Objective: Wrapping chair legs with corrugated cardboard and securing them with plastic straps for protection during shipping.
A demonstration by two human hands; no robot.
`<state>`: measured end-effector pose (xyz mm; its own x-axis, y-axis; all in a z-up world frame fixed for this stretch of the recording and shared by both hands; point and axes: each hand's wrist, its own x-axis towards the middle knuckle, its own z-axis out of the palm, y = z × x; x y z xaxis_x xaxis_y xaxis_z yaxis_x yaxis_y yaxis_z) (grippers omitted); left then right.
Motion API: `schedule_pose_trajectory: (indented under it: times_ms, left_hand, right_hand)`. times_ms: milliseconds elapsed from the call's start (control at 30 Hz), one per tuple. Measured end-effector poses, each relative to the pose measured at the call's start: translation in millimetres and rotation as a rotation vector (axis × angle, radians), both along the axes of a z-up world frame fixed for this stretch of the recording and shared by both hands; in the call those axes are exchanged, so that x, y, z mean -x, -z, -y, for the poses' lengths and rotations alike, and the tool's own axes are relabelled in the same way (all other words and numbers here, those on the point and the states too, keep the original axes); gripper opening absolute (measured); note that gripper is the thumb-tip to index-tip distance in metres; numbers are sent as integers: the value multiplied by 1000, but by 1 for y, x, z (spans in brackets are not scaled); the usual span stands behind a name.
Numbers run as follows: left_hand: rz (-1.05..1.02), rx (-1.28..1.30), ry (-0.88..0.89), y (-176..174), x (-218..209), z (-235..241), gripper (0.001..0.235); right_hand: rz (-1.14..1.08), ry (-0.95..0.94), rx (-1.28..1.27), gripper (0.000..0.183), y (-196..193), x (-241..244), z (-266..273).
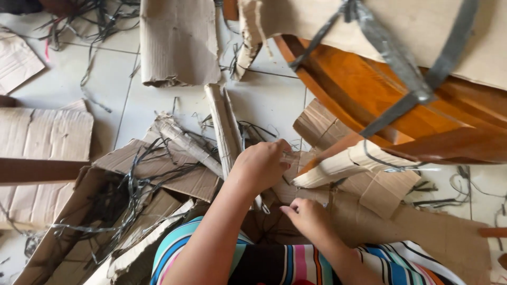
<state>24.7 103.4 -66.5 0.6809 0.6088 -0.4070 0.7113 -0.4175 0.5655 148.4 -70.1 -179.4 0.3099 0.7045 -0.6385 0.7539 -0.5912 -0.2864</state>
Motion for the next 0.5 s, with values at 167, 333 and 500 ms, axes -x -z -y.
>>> schedule_pose_trajectory:
  times_ms: [167,333,500]
  left_hand:
    - [-31,101,-15,-14,4,-3,42]
    - [28,232,75,-11,3,0,68]
    - [-166,336,440,-20,-23,17,40]
  right_hand:
    - [97,-152,-145,29,76,12,17]
    - [-198,48,-339,22,-4,-10,11]
    - [-465,415,-249,15,-71,-39,15]
